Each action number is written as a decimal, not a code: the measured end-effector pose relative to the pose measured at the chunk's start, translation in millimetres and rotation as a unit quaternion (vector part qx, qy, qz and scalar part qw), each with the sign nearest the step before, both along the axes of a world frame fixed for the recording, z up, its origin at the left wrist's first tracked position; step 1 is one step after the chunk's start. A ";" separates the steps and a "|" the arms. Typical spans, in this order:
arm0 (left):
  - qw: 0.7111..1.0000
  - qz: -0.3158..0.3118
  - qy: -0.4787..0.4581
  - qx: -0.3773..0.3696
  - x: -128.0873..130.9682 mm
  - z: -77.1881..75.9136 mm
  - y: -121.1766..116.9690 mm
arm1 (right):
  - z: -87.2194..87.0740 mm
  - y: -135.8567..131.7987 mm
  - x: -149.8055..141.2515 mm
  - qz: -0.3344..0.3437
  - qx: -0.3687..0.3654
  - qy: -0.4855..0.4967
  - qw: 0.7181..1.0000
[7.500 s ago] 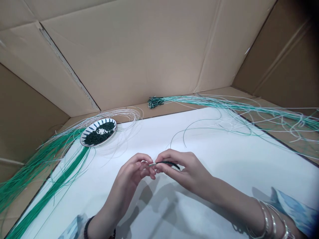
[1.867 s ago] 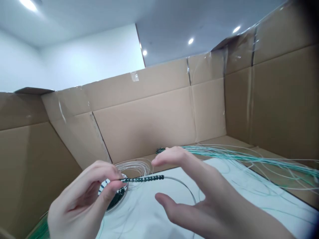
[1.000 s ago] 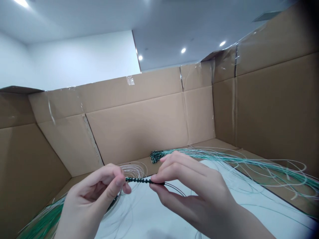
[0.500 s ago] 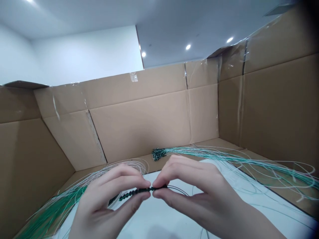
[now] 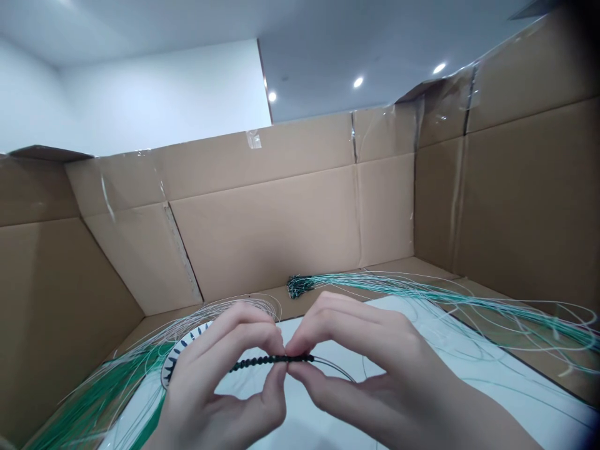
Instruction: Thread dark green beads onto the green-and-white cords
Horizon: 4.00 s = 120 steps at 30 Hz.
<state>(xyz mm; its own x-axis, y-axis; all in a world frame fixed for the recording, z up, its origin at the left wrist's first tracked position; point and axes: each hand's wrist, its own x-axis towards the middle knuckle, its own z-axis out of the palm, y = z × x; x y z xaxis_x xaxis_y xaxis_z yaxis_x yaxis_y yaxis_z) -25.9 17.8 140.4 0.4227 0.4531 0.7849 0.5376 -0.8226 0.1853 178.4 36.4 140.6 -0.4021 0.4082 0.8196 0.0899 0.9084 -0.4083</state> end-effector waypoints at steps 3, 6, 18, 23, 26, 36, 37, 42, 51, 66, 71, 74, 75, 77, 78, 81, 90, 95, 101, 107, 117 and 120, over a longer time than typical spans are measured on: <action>1.000 -0.010 0.005 0.011 1.4 -1.0 0.7 | 0.9 -3.1 -1.1 -0.004 0.008 0.010 1.000; 1.000 -0.007 0.013 0.024 1.3 -2.1 -0.3 | 0.3 -3.9 -2.6 -0.014 0.024 0.013 1.000; 0.999 -0.030 -0.021 0.011 1.9 -3.0 -3.4 | -1.7 -3.4 -3.7 -0.039 0.044 0.006 0.998; 0.999 -0.035 -0.013 0.015 3.7 -2.0 -1.1 | -2.9 -1.8 -4.1 -0.030 0.021 0.015 0.999; 0.999 -0.038 -0.025 0.024 5.9 -0.6 -0.4 | -4.5 0.2 -4.8 -0.021 0.009 0.017 1.000; 0.998 -0.027 -0.059 0.017 1.8 -3.5 -2.8 | -6.9 2.1 -0.9 -0.026 -0.013 0.012 1.000; 0.998 -0.028 -0.059 0.021 1.7 -3.6 -2.3 | -6.7 1.9 -0.9 -0.026 -0.013 0.010 1.000; 0.998 -0.017 -0.053 0.024 1.8 -3.3 -0.9 | -5.2 0.6 -1.0 -0.027 -0.015 0.006 1.000; 0.999 0.010 -0.008 0.046 2.7 3.4 -3.7 | -3.6 0.4 2.8 -0.025 -0.019 -0.005 1.000; 0.998 0.009 -0.024 0.052 2.1 3.6 -3.9 | -6.4 5.7 4.0 -0.030 -0.039 -0.042 0.998; 0.998 0.002 -0.031 0.051 4.4 6.8 -3.7 | -5.8 7.0 4.8 -0.027 -0.040 -0.056 0.997; 0.998 0.006 -0.032 0.055 5.9 7.5 -4.8 | -5.4 7.9 5.4 -0.027 -0.041 -0.057 0.997; 0.998 0.006 -0.036 0.056 6.6 7.6 -5.2 | -5.1 7.9 5.5 -0.028 -0.044 -0.056 0.997; 0.997 0.001 -0.042 0.058 7.9 7.6 -5.5 | -4.6 7.5 5.5 -0.029 -0.053 -0.055 0.997; 0.997 0.000 -0.043 0.058 8.5 7.6 -5.6 | -4.5 7.2 5.5 -0.027 -0.056 -0.056 0.996; 0.997 -0.002 -0.045 0.059 8.8 7.5 -5.7 | -4.6 6.7 5.3 -0.023 -0.065 -0.057 0.996; 0.998 -0.020 -0.052 -0.039 -6.2 5.2 1.0 | -3.5 9.4 6.2 -0.030 -0.101 -0.042 0.994; 0.997 -0.033 -0.066 -0.006 -9.3 3.0 10.8 | -7.9 12.1 5.4 -0.016 -0.173 -0.059 0.983; 0.994 0.034 -0.103 0.028 -16.1 0.5 13.1 | -6.7 18.4 4.4 0.076 -0.341 -0.025 0.937; 0.997 0.005 -0.074 0.017 -15.2 3.3 13.6 | 0.5 21.5 4.5 0.094 -0.358 0.064 0.927; 0.999 0.012 -0.040 -0.009 -14.7 2.5 18.8 | -1.7 21.4 3.6 0.032 -0.361 0.024 0.932; 0.993 0.097 -0.048 0.036 -28.4 2.9 17.7 | 5.1 24.4 23.3 0.026 -0.353 -0.025 0.935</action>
<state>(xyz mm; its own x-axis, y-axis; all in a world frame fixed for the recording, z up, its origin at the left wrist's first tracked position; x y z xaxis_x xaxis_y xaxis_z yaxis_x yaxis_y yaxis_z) -54.3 35.5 143.4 0.2550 0.4602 0.8504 0.6703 -0.7180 0.1875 201.7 60.8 145.7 -0.4677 0.8188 0.3329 0.0878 0.4178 -0.9043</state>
